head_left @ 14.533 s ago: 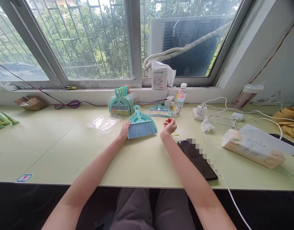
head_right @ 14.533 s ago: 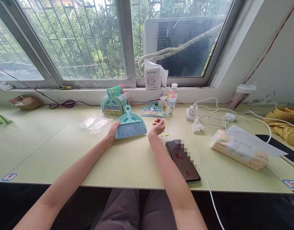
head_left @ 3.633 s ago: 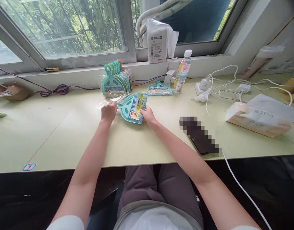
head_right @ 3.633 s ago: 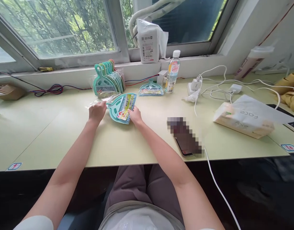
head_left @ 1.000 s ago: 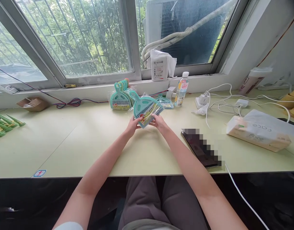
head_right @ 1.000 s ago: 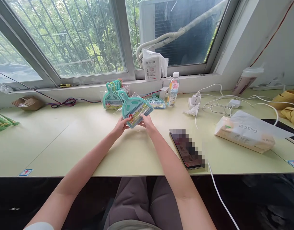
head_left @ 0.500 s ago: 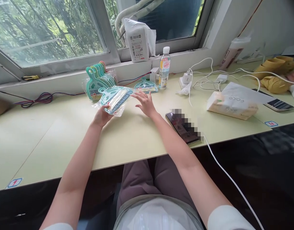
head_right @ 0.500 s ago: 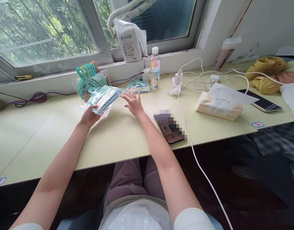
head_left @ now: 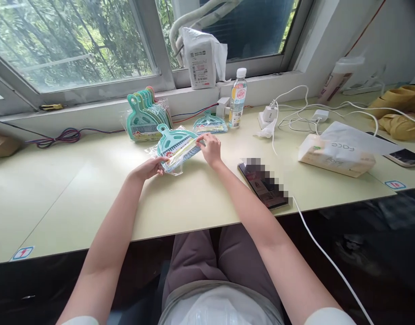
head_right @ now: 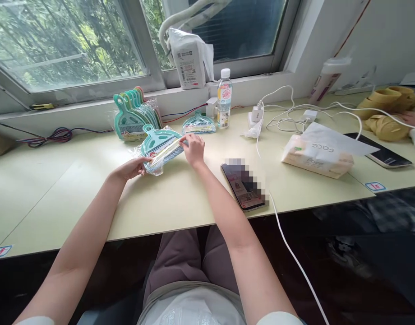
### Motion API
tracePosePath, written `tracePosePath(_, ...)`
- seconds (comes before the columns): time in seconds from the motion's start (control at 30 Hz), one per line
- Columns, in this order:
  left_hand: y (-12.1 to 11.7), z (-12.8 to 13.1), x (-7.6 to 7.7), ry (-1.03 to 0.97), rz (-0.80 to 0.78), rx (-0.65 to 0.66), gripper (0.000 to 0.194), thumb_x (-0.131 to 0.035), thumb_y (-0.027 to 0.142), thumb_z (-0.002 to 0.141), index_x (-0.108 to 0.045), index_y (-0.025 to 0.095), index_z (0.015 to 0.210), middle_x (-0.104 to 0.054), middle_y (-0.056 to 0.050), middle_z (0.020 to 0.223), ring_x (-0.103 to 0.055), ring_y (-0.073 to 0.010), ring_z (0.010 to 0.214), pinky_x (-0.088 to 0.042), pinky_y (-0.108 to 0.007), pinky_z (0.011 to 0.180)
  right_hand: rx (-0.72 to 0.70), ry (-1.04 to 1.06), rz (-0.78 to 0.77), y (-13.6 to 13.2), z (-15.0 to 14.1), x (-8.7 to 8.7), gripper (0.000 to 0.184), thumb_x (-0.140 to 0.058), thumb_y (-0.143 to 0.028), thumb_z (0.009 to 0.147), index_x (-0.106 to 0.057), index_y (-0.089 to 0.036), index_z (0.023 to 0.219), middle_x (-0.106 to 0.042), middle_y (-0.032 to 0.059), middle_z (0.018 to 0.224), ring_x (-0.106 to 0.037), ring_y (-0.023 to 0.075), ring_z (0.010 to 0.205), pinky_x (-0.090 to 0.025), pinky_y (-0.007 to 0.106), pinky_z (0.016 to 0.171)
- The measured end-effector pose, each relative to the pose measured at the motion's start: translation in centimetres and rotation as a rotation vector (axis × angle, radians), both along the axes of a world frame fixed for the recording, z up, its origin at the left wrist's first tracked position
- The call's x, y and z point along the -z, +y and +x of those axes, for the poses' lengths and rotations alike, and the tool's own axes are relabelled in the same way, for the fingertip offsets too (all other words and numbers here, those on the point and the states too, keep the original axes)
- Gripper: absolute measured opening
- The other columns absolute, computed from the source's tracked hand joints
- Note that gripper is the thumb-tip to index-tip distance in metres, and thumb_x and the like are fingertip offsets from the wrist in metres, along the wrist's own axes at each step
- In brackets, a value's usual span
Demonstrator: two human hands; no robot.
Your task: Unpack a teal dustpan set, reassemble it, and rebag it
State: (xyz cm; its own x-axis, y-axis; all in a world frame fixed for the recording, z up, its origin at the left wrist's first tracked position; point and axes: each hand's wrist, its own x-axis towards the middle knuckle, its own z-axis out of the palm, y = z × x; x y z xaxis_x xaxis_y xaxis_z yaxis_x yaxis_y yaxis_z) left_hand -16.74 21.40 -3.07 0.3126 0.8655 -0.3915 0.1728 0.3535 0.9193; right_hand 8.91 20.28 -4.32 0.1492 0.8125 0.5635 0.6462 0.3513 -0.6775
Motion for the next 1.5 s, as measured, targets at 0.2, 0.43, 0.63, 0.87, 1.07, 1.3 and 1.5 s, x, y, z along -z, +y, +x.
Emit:
tracePosePath(0.2,0.3,-1.6,-0.2,0.025,0.032,0.083,0.016,-0.065,0.029,0.078,-0.063,0.013,0.078,-0.05,0.001,0.04,-0.046,-0.0073,0.033,-0.036,-0.014,0.032,-0.187,0.227,-0.054,0.3,-0.5,1.0,0.01,-0.057,-0.02,0.083,-0.066,-0.019,0.084,-0.061,0.0074,0.107,-0.059,0.0201,0.101,-0.054,0.036,0.086)
tracePosePath(0.43,-0.3,-0.3,-0.7,0.054,0.096,0.067,0.032,-0.071,0.04,0.073,-0.063,0.014,0.09,-0.064,-0.003,0.067,-0.053,-0.0075,0.045,-0.039,-0.017,0.038,-0.256,0.424,-0.218,-0.1,-0.7,1.2,0.013,-0.058,-0.022,0.08,-0.069,-0.019,0.088,-0.066,0.0038,0.092,-0.063,0.0148,0.077,-0.058,0.024,0.055)
tracePosePath(0.63,-0.7,1.7,-0.4,0.142,0.401,-0.03,0.051,-0.081,0.037,0.06,-0.061,0.018,0.103,-0.064,-0.001,0.08,-0.056,-0.0079,0.058,-0.038,-0.017,0.045,-0.142,0.639,-0.211,-0.5,0.0,0.5,0.031,-0.066,-0.025,0.077,-0.063,-0.02,0.107,-0.068,0.0012,0.085,-0.063,0.0099,0.057,-0.057,0.021,0.051)
tracePosePath(0.87,-1.6,2.2,-1.2,0.038,0.509,-0.133,0.091,-0.08,0.038,0.064,-0.034,0.021,0.141,-0.068,-0.008,0.097,-0.062,-0.0117,0.063,-0.043,-0.018,0.048,-0.023,0.861,-0.386,-0.1,0.3,0.5,0.044,-0.074,-0.015,0.066,-0.064,-0.019,0.109,-0.07,0.0021,0.085,-0.064,0.0117,0.065,-0.059,0.023,0.054)
tracePosePath(1.07,-3.1,4.5,-2.0,0.076,0.871,-0.009,0.093,-0.083,0.045,0.059,-0.042,0.032,0.141,-0.055,-0.011,0.132,-0.052,-0.0291,0.121,-0.056,-0.033,0.081,0.047,1.153,-0.434,0.1,1.2,0.0,0.038,-0.074,-0.013,0.068,-0.067,-0.017,0.105,-0.071,0.0018,0.081,-0.065,0.0108,0.07,-0.058,0.021,0.06)
tracePosePath(1.3,-2.9,5.1,-1.0,0.325,1.12,0.054,0.079,-0.085,0.044,0.057,-0.058,0.03,0.13,-0.045,-0.011,0.141,-0.043,-0.034,0.13,-0.046,-0.048,0.1,0.066,1.218,-0.377,-0.3,0.8,-0.9,0.038,-0.07,-0.01,0.073,-0.065,-0.016,0.11,-0.073,0.0045,0.086,-0.068,0.0125,0.077,-0.058,0.022,0.065)
tracePosePath(1.5,-2.1,4.6,-0.7,0.077,0.98,-0.042,0.04,-0.072,0.051,0.073,-0.074,0.022,0.101,-0.063,-0.012,0.12,-0.054,-0.0298,0.118,-0.046,-0.044,0.098,0.04,1.211,-0.369,-0.4,0.7,-0.7,0.04,-0.069,-0.01,0.074,-0.065,-0.014,0.114,-0.073,0.0083,0.103,-0.069,0.0128,0.082,-0.059,0.022,0.067)
